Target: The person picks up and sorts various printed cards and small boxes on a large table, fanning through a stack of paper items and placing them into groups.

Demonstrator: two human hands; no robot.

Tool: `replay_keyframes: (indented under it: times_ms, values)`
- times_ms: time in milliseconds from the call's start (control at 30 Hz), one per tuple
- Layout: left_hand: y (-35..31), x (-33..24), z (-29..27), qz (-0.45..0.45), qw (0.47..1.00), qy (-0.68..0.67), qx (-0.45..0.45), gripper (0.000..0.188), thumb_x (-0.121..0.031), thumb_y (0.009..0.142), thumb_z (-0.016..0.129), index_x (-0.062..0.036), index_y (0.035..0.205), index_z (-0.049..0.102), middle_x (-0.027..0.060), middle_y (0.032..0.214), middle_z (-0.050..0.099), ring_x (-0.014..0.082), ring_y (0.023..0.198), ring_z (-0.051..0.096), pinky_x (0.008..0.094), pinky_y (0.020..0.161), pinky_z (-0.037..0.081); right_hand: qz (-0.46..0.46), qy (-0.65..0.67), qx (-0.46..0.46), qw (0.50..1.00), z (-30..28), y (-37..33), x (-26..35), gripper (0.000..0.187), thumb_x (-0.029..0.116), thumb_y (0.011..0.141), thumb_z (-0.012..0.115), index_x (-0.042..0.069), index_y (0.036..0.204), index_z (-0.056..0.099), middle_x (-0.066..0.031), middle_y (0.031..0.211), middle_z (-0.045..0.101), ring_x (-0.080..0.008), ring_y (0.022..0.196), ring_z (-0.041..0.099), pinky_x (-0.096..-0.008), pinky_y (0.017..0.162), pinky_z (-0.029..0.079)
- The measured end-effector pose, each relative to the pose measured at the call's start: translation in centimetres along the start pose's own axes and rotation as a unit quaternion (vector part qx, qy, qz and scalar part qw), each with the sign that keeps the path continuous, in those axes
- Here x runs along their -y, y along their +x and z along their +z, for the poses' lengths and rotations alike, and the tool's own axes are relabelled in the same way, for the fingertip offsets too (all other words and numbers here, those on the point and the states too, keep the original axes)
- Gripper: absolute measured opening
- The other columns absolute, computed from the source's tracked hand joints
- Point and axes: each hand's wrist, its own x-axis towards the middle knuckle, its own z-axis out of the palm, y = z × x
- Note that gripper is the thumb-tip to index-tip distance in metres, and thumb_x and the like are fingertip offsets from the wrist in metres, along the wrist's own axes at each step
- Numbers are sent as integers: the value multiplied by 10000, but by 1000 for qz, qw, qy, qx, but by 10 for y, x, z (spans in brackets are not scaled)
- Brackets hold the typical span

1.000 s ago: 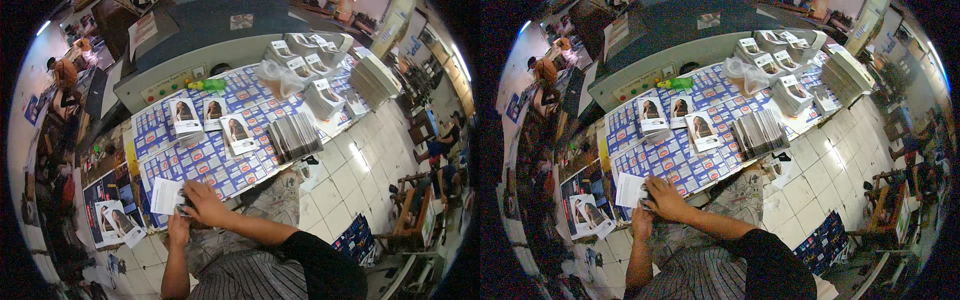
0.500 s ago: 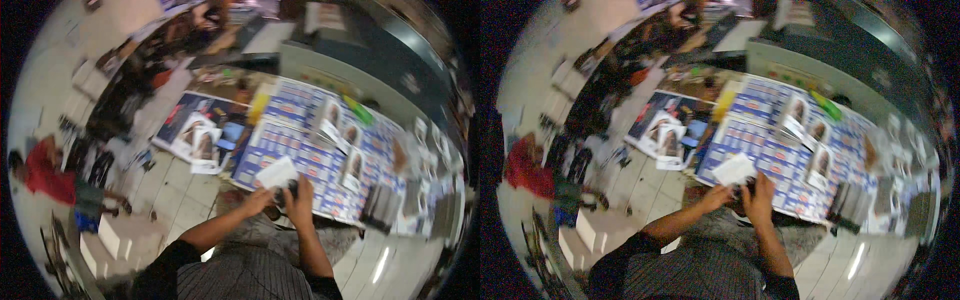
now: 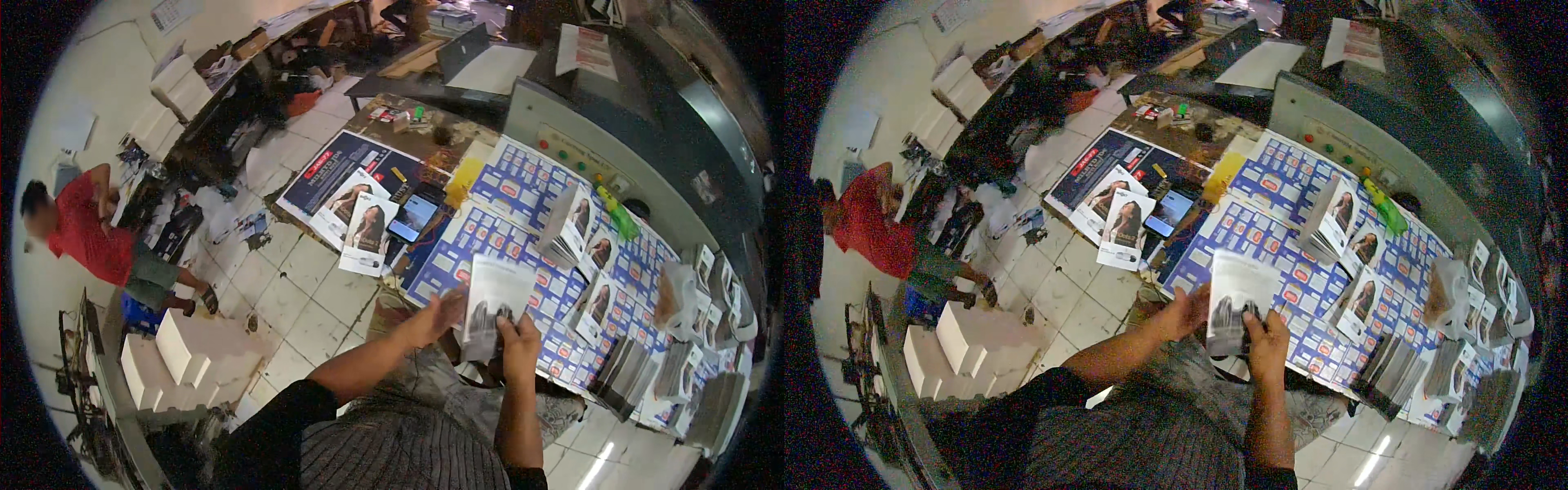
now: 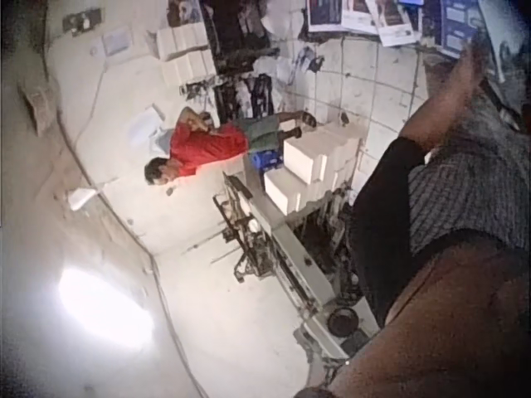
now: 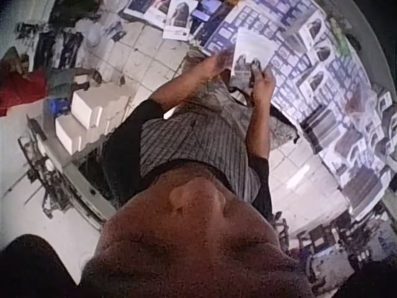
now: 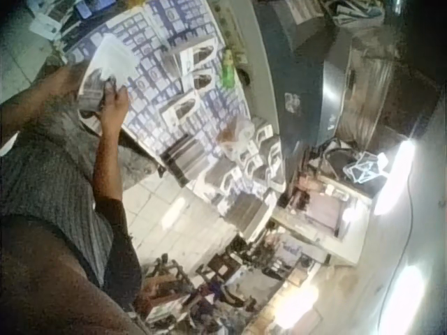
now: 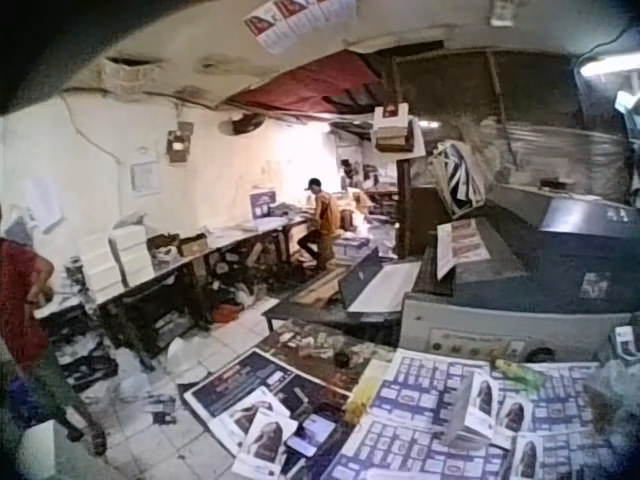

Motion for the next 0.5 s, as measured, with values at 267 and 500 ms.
replay_keyframes:
  times_ms: [267,500]
  values:
    - [33,-23,6,-6,819,502,-277,549,-88,865,725,-61,1362,492,101,1117,652,218,1000,629,345,855,509,0,-268,-121,956,-36,42,-61,315,187,863,698,-3,1109,652,-217,934,707,-356,850,682,-413,754,511]
    - [53,-7,-18,40,423,905,13,598,-165,876,656,-215,1444,479,148,1490,390,339,1388,323,540,1091,294,-39,-251,-127,959,-29,53,-59,414,270,889,695,16,1207,618,-193,974,709,-303,828,687,-407,719,525]
